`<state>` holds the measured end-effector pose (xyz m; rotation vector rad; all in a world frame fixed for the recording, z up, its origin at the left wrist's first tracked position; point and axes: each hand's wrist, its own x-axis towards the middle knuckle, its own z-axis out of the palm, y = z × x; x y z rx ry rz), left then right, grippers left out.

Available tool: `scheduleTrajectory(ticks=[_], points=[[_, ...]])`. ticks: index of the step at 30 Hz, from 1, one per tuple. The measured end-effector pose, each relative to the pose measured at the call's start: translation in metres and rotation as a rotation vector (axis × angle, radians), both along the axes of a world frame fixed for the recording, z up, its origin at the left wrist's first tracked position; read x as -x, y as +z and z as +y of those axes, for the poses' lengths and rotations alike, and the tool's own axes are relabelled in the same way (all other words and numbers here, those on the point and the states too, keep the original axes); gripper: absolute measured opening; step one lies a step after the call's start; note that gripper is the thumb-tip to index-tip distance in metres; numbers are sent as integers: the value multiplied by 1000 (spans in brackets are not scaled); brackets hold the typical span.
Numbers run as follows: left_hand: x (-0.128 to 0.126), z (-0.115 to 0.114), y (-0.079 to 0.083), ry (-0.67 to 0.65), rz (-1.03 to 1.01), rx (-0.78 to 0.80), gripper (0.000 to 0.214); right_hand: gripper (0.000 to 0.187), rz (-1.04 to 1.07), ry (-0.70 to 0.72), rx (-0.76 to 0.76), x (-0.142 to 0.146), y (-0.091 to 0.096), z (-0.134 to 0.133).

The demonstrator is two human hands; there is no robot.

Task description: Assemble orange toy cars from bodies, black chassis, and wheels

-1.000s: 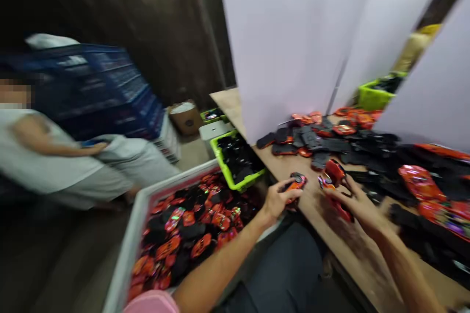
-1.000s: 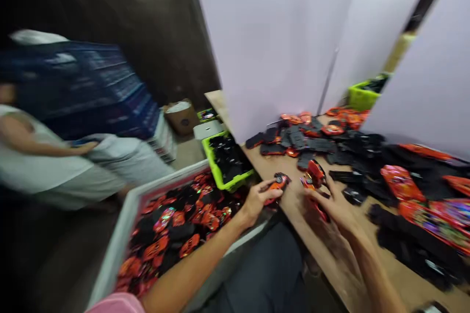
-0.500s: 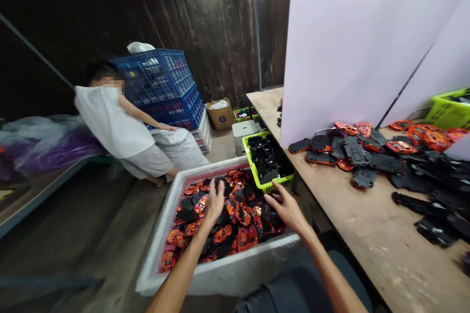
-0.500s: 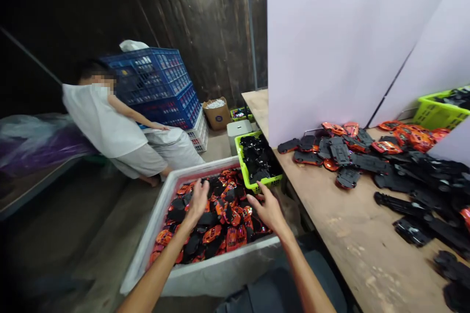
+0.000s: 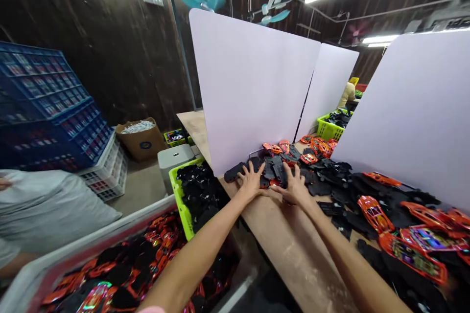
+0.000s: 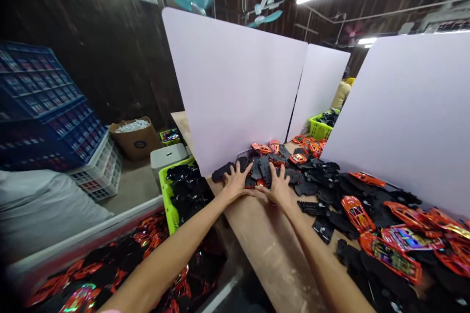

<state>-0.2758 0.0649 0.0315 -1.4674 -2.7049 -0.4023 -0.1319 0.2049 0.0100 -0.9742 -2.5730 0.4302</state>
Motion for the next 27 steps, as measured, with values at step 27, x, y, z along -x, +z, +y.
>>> scheduleTrajectory(ticks=[27], points=[[-125,-277,-114,845,-1434,-884,49,61,190,460,734,-76,-25,-203]])
